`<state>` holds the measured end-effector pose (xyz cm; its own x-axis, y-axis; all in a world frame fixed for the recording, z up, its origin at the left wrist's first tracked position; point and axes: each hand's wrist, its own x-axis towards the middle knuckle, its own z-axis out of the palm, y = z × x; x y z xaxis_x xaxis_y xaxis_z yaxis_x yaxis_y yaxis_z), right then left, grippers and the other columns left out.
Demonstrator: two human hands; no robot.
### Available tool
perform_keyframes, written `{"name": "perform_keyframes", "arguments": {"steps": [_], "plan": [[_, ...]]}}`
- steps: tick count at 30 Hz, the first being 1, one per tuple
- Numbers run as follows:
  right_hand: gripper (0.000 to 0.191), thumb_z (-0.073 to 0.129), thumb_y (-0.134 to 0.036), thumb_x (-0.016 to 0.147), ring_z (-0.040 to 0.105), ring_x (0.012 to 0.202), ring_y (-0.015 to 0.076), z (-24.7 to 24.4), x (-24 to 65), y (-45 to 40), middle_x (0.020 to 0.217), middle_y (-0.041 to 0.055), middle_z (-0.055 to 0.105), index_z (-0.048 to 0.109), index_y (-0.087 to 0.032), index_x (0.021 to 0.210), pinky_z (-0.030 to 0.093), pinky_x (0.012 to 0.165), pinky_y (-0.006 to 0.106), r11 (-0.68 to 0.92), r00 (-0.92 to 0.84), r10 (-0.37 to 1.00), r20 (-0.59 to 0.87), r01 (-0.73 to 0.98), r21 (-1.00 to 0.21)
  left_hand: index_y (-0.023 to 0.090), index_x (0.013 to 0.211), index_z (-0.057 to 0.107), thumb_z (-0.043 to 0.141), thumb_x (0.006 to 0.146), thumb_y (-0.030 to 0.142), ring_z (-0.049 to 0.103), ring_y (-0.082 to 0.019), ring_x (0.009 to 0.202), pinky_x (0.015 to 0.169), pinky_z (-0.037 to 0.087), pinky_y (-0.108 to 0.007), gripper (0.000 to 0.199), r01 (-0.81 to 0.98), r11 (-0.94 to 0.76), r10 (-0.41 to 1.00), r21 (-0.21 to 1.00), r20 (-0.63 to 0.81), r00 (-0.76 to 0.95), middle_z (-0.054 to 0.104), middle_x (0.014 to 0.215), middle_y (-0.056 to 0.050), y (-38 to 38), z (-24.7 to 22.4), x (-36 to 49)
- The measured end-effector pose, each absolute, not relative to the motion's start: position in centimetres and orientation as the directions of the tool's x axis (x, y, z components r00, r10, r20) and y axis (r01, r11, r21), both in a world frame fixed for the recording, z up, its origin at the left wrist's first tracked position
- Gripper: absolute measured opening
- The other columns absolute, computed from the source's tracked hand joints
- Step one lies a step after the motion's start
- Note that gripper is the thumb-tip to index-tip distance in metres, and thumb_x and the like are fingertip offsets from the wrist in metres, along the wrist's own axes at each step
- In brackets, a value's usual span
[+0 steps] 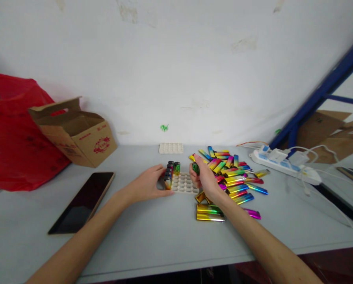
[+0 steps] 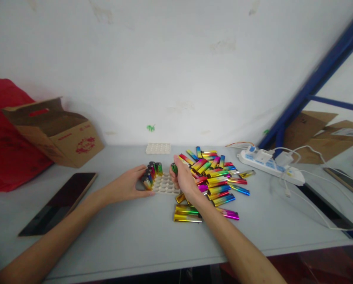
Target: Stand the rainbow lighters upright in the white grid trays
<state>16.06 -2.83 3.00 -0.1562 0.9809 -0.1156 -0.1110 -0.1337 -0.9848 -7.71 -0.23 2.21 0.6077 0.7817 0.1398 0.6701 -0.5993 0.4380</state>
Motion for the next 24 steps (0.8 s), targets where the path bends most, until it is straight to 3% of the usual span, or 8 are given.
{"name": "perform_keyframes", "arguments": {"steps": [4, 8, 11, 14, 19, 24], "plan": [[0.072, 0.040, -0.092, 0.092, 0.023, 0.048, 0.0108, 2.94, 15.95, -3.01, 0.056, -0.0072, 0.033, 0.050, -0.024, 0.073, 0.020, 0.045, 0.024, -0.047, -0.194, 0.981, -0.028, -0.096, -0.994, 0.021, 0.105, 0.069, 0.081, 0.080, 0.063, 0.070, -0.033, 0.106, 0.098, 0.057, -0.044, 0.050, 0.666, -0.604, 0.779, 0.438, 0.145, 0.611, 0.072, 0.112, -0.011, -0.31, 2.42, -7.68], [0.058, 0.037, -0.076, 0.106, 0.046, 0.059, 0.0157, 2.95, 16.04, -3.43, 0.070, -0.0036, 0.049, 0.062, -0.024, 0.099, 0.039, 0.056, 0.028, 0.232, -0.175, 0.961, 0.213, 0.092, -0.968, 0.022, 0.104, 0.068, 0.081, 0.081, 0.062, 0.070, -0.033, 0.105, 0.096, 0.058, -0.045, 0.049, 0.667, -0.599, 0.779, 0.443, 0.132, 0.612, 0.072, 0.111, -0.010, -0.32, 2.34, -7.68], [0.046, 0.041, -0.061, 0.111, 0.060, 0.077, 0.0197, 3.23, 16.29, -3.63, 0.081, 0.0019, 0.062, 0.064, -0.023, 0.098, 0.049, 0.074, 0.033, 0.417, -0.167, 0.909, 0.382, 0.377, -0.827, 0.021, 0.106, 0.067, 0.081, 0.082, 0.061, 0.070, -0.034, 0.106, 0.098, 0.057, -0.047, 0.049, 0.669, -0.599, 0.779, 0.440, 0.130, 0.613, 0.072, 0.111, -0.011, -0.27, 2.06, -7.72], [0.040, 0.054, -0.055, 0.107, 0.066, 0.095, 0.0239, 3.44, 16.46, -3.64, 0.095, 0.0083, 0.071, 0.069, -0.021, 0.092, 0.052, 0.091, 0.037, 0.538, -0.183, 0.827, 0.531, 0.532, -0.654, 0.020, 0.108, 0.068, 0.080, 0.082, 0.062, 0.069, -0.035, 0.110, 0.101, 0.056, -0.048, 0.051, 0.660, -0.605, 0.773, 0.445, 0.133, 0.620, 0.072, 0.115, -0.012, -0.29, 1.97, -7.76], [0.043, 0.057, -0.056, 0.108, 0.069, 0.076, 0.0234, 3.22, 16.50, -3.50, 0.079, 0.0058, 0.074, 0.076, -0.023, 0.088, 0.052, 0.079, 0.037, 0.505, -0.188, 0.839, 0.510, 0.617, -0.604, 0.018, 0.111, 0.068, 0.080, 0.084, 0.058, 0.068, -0.035, 0.112, 0.103, 0.055, -0.048, 0.049, 0.655, -0.609, 0.769, 0.447, 0.131, 0.625, 0.071, 0.116, -0.011, -0.52, 2.38, -7.68], [0.044, 0.055, -0.053, 0.110, 0.072, 0.077, 0.0250, 2.63, 16.85, -2.96, 0.081, 0.0071, 0.079, 0.079, -0.022, 0.090, 0.051, 0.082, 0.037, 0.474, -0.208, 0.857, 0.472, 0.678, -0.562, 0.020, 0.108, 0.069, 0.083, 0.079, 0.062, 0.070, -0.034, 0.107, 0.099, 0.057, -0.046, 0.052, 0.655, -0.600, 0.777, 0.459, 0.142, 0.613, 0.071, 0.112, -0.010, -0.53, 2.45, -7.60]]}}
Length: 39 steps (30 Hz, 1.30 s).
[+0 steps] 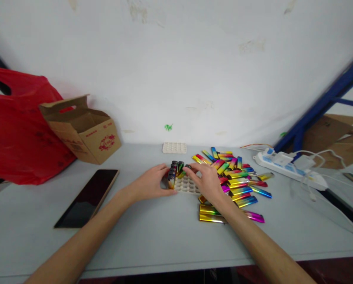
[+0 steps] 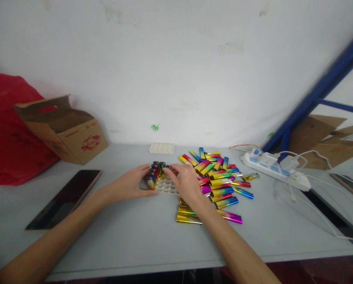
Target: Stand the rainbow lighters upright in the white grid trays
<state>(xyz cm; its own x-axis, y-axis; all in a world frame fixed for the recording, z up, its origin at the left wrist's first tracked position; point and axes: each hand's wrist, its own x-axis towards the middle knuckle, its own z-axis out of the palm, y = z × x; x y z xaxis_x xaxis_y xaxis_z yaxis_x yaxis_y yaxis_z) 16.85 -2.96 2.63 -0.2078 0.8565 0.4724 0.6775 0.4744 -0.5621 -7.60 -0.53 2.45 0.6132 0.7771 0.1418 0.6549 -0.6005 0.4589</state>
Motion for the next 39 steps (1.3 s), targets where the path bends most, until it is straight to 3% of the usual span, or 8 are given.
{"name": "perform_keyframes", "arguments": {"steps": [6, 11, 17, 21, 27, 32, 36, 39], "plan": [[0.040, 0.050, -0.049, 0.114, 0.072, 0.082, 0.0239, 3.0, 16.5, -2.6, 0.084, 0.0081, 0.079, 0.078, -0.021, 0.103, 0.046, 0.090, 0.036, 0.509, -0.364, 0.827, 0.429, 0.809, -0.295, 0.020, 0.111, 0.069, 0.083, 0.079, 0.064, 0.069, -0.035, 0.109, 0.102, 0.056, -0.047, 0.056, 0.663, -0.597, 0.779, 0.452, 0.127, 0.614, 0.072, 0.114, -0.012, -0.4, 2.3, -7.6], [0.044, 0.051, -0.049, 0.114, 0.074, 0.086, 0.0248, 3.5, 15.2, -3.3, 0.086, 0.0106, 0.081, 0.078, -0.020, 0.092, 0.040, 0.100, 0.041, 0.386, -0.317, 0.881, 0.352, 0.910, -0.148, 0.020, 0.114, 0.070, 0.082, 0.080, 0.063, 0.069, -0.035, 0.110, 0.101, 0.056, -0.047, 0.056, 0.662, -0.603, 0.777, 0.445, 0.140, 0.613, 0.072, 0.115, -0.012, -0.4, 2.1, -7.7], [0.047, 0.043, -0.044, 0.117, 0.072, 0.084, 0.0202, 3.2, 16.8, -3.0, 0.086, 0.0047, 0.079, 0.075, -0.020, 0.093, 0.044, 0.094, 0.035, 0.478, -0.355, 0.838, 0.414, 0.843, -0.246, 0.021, 0.110, 0.069, 0.083, 0.080, 0.060, 0.069, -0.035, 0.112, 0.103, 0.056, -0.047, 0.051, 0.662, -0.608, 0.776, 0.438, 0.153, 0.612, 0.072, 0.117, -0.012, -0.3, 1.9, -7.8], [0.044, 0.041, -0.036, 0.117, 0.071, 0.092, 0.0231, 3.0, 19.2, -1.8, 0.094, 0.0088, 0.078, 0.078, -0.019, 0.099, 0.046, 0.091, 0.035, 0.363, -0.230, 0.849, 0.475, 0.908, -0.211, 0.020, 0.108, 0.068, 0.082, 0.081, 0.062, 0.069, -0.034, 0.109, 0.102, 0.057, -0.046, 0.052, 0.676, -0.618, 0.772, 0.402, 0.150, 0.618, 0.070, 0.114, -0.012, -0.3, 1.9, -7.8], [0.027, 0.058, -0.031, 0.110, 0.066, 0.123, 0.0336, 2.5, 20.5, -0.9, 0.124, 0.0150, 0.076, 0.079, -0.021, 0.122, 0.046, 0.102, 0.044, 0.140, -0.111, 0.953, 0.281, 0.987, -0.085, 0.020, 0.104, 0.067, 0.081, 0.081, 0.064, 0.069, -0.035, 0.109, 0.102, 0.057, -0.049, 0.052, 0.702, -0.598, 0.787, 0.387, 0.120, 0.605, 0.069, 0.113, -0.013, -0.4, 2.2, -7.6], [0.027, 0.054, -0.023, 0.109, 0.065, 0.125, 0.0355, 2.3, 19.7, -0.9, 0.127, 0.0183, 0.075, 0.075, -0.018, 0.126, 0.045, 0.105, 0.048, 0.083, -0.067, 0.976, 0.208, 0.994, -0.068, 0.020, 0.103, 0.067, 0.079, 0.081, 0.064, 0.069, -0.036, 0.109, 0.102, 0.057, -0.051, 0.051, 0.700, -0.579, 0.797, 0.419, 0.111, 0.593, 0.070, 0.114, -0.013, -0.5, 2.3, -7.6], [0.031, 0.045, -0.021, 0.111, 0.066, 0.124, 0.0355, 2.2, 19.6, -1.0, 0.125, 0.0198, 0.076, 0.073, -0.017, 0.125, 0.045, 0.104, 0.048, 0.104, -0.072, 0.962, 0.263, 0.989, -0.107, 0.020, 0.106, 0.067, 0.079, 0.080, 0.066, 0.068, -0.038, 0.113, 0.104, 0.056, -0.052, 0.054, 0.706, -0.578, 0.798, 0.409, 0.102, 0.595, 0.070, 0.117, -0.015, -0.4, 2.2, -7.7], [0.031, 0.043, -0.029, 0.113, 0.071, 0.112, 0.0324, 2.2, 19.8, -1.1, 0.117, 0.0162, 0.077, 0.070, -0.019, 0.125, 0.049, 0.096, 0.043, 0.199, -0.100, 0.936, 0.339, 0.942, -0.272, 0.022, 0.106, 0.068, 0.080, 0.079, 0.065, 0.069, -0.038, 0.112, 0.104, 0.056, -0.051, 0.052, 0.708, -0.578, 0.798, 0.406, 0.101, 0.594, 0.071, 0.115, -0.015, -0.3, 2.2, -7.7]]}}
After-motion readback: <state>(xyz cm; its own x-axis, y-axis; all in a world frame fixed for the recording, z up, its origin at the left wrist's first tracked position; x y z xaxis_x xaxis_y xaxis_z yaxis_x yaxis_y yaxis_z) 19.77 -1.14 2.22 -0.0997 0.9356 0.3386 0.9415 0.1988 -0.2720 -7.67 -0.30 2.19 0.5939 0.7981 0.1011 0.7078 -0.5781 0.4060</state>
